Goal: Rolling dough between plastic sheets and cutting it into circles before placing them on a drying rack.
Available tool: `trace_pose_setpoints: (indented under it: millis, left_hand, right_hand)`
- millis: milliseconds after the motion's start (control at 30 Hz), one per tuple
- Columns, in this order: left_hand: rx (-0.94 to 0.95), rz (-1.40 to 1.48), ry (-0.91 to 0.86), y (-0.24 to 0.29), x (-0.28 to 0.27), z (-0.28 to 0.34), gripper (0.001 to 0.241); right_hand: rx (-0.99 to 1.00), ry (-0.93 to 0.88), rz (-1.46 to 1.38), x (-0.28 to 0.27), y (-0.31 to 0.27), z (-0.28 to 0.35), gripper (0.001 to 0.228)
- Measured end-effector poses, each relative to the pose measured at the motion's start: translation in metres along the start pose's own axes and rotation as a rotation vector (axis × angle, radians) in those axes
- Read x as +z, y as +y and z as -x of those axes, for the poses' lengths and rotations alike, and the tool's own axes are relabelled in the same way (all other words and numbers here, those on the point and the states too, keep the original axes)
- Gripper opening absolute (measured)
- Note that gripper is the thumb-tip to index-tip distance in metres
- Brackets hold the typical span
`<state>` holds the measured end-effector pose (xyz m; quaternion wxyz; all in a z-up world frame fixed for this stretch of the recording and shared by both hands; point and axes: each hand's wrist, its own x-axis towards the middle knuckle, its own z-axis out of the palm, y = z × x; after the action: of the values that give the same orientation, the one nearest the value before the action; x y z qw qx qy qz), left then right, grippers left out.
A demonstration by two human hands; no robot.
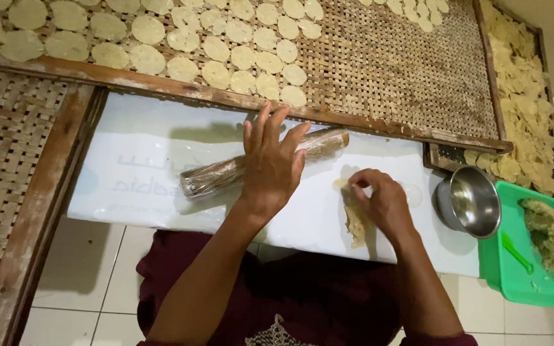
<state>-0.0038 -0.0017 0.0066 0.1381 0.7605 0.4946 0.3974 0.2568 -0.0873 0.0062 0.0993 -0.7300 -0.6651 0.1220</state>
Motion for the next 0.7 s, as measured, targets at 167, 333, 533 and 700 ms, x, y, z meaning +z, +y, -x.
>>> trace_pose_setpoints:
  millis: [167, 333, 533, 700]
  left_hand:
    - [-0.003, 0.002, -0.005, 0.002, -0.007, -0.001, 0.055]
    - [-0.009, 0.026, 0.01, -0.001, -0.005, -0.003, 0.055]
    - [-0.008, 0.034, 0.05, 0.001, -0.01, -0.007, 0.054]
    - [-0.018, 0.064, 0.02, 0.004, -0.02, -0.011, 0.048]
  right_hand:
    - [0.101, -0.074, -0.175, -0.022, 0.004, -0.019, 0.018]
    - [0.123, -0.106, -0.312, -0.052, -0.006, -0.032, 0.02]
    - [0.036, -0.08, -0.428, -0.095, -0.02, -0.07, 0.022]
    - [0.047, -0.091, -0.149, -0.124, -0.053, -0.127, 0.012]
